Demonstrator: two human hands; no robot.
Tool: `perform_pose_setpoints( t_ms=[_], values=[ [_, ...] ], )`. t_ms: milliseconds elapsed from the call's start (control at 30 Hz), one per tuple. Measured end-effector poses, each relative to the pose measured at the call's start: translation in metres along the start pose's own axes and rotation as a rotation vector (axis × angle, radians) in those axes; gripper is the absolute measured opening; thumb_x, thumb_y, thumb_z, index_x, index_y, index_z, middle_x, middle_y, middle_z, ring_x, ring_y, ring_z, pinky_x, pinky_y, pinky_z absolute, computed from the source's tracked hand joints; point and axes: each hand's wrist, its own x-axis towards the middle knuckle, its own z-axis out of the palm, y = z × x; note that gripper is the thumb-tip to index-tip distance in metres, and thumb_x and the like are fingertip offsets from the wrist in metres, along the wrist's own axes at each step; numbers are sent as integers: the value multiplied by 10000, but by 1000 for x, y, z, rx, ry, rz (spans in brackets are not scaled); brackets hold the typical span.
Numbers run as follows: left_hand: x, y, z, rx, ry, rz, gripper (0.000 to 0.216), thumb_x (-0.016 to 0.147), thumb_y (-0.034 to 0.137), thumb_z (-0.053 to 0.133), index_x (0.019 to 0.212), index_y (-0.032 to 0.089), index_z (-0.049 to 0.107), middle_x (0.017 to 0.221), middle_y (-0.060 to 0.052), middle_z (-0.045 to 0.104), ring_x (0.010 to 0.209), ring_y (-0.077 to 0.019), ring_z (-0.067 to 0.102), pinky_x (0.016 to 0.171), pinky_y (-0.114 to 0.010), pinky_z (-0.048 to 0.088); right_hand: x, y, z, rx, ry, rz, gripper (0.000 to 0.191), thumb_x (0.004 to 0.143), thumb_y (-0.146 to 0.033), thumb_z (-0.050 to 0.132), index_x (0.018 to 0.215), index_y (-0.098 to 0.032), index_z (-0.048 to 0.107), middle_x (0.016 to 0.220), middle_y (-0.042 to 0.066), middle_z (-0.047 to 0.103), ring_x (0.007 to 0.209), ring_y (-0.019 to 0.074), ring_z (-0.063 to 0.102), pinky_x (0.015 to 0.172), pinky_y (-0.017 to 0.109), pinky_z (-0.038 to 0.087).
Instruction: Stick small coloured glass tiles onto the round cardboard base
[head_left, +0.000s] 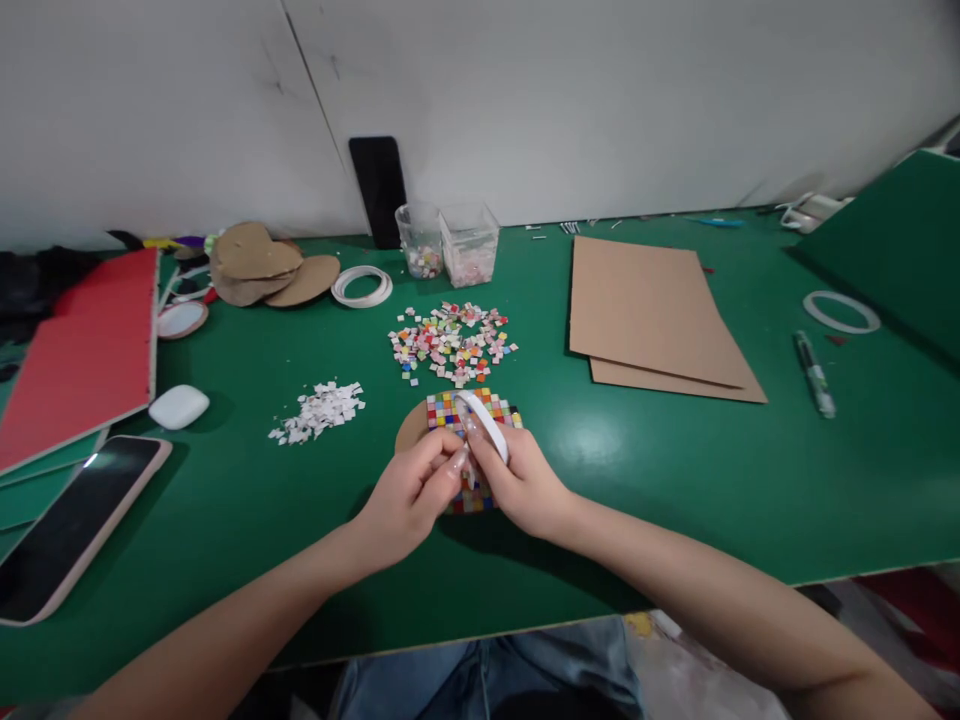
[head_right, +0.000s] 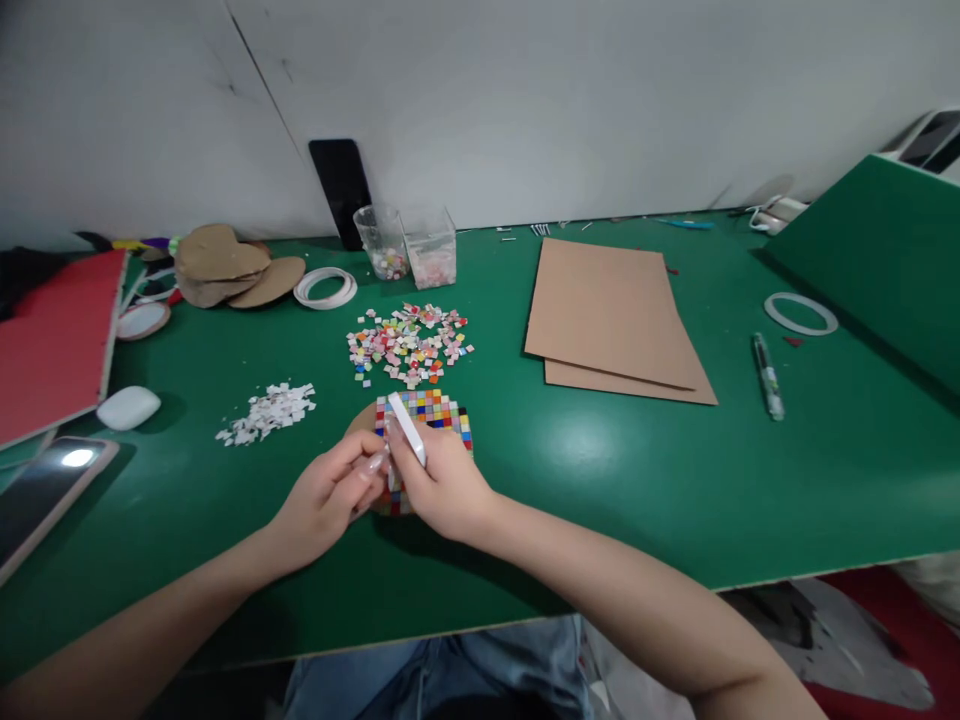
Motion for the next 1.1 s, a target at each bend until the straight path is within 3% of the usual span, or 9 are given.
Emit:
perform_pose_setpoints(
  t_ms=[433, 767, 1100],
  values=[
    [-7, -4, -3, -57, -70, -58, 167, 841, 315, 381, 720, 202, 405, 469, 87, 337, 386, -62, 262, 389, -189, 228, -9, -6, 3, -14, -63, -56, 226, 912, -272, 309, 703, -218, 375, 620, -14, 438, 523, 119, 382, 510, 248, 328],
    [-9, 1, 0, -97, -57, -128, 244, 833, 408, 421, 705, 200, 433, 427, 92, 316, 355, -56, 254, 355, -189, 209, -12, -6, 5, 176, -81, 86, 297, 911, -335, 315, 644, -214, 360, 540, -37, 380, 468, 106, 337, 458, 235, 317],
    [-9, -3, 4, -361, -51, -180, 297, 845, 483, 404, 745, 204, 412, 431, 98, 312, 364, -54, 241, 351, -168, 193, -6, -8, 5, 330, -41, 189, 325, 899, -384, 352, 630, -206, 395, 522, -54, 344, 447, 90, 294, 413, 213, 278]
  ],
)
